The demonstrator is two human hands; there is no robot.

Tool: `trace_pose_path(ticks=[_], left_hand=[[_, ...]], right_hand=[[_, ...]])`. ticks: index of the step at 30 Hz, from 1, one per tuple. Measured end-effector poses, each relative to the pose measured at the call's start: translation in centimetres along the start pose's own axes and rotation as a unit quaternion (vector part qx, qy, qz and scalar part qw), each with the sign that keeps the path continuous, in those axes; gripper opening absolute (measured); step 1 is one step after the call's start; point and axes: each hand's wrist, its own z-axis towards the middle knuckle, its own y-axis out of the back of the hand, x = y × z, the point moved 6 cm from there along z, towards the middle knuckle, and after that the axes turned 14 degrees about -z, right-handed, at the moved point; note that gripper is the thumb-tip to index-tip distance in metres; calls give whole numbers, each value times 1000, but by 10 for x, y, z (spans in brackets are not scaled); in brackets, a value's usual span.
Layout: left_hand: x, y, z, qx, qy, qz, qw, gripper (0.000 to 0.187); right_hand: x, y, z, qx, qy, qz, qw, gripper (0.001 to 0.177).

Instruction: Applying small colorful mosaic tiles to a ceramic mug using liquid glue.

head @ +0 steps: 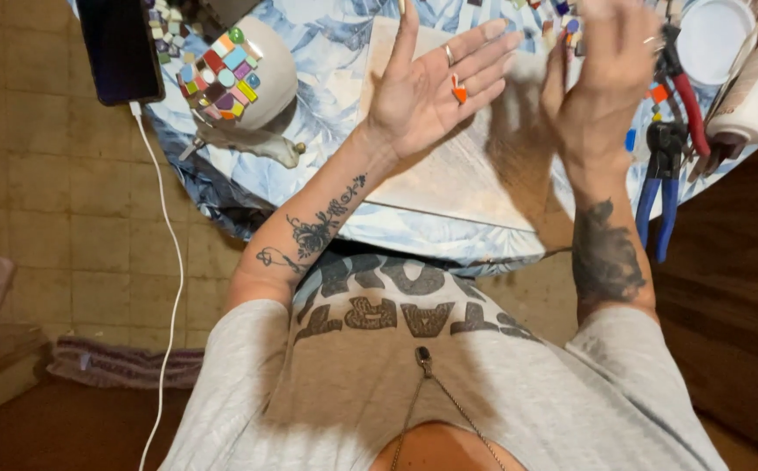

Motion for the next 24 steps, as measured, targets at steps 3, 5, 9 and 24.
trace_pose_path(ticks=[3, 5, 9, 24], left_hand=[[3, 2, 6, 15, -20, 29, 999, 88], [6, 5, 24, 28, -32, 48, 998, 85], [11, 17, 93, 5, -92, 85, 992, 57], [35, -15, 57, 81, -149, 828, 534, 56]], right_hand=[[27, -10, -12, 23, 59, 135, 989, 13], [35, -10, -14, 8, 55, 76, 996, 11], [17, -3, -11, -77, 5, 81, 994, 2], [-60, -60, -81, 150, -477, 534, 682, 19]])
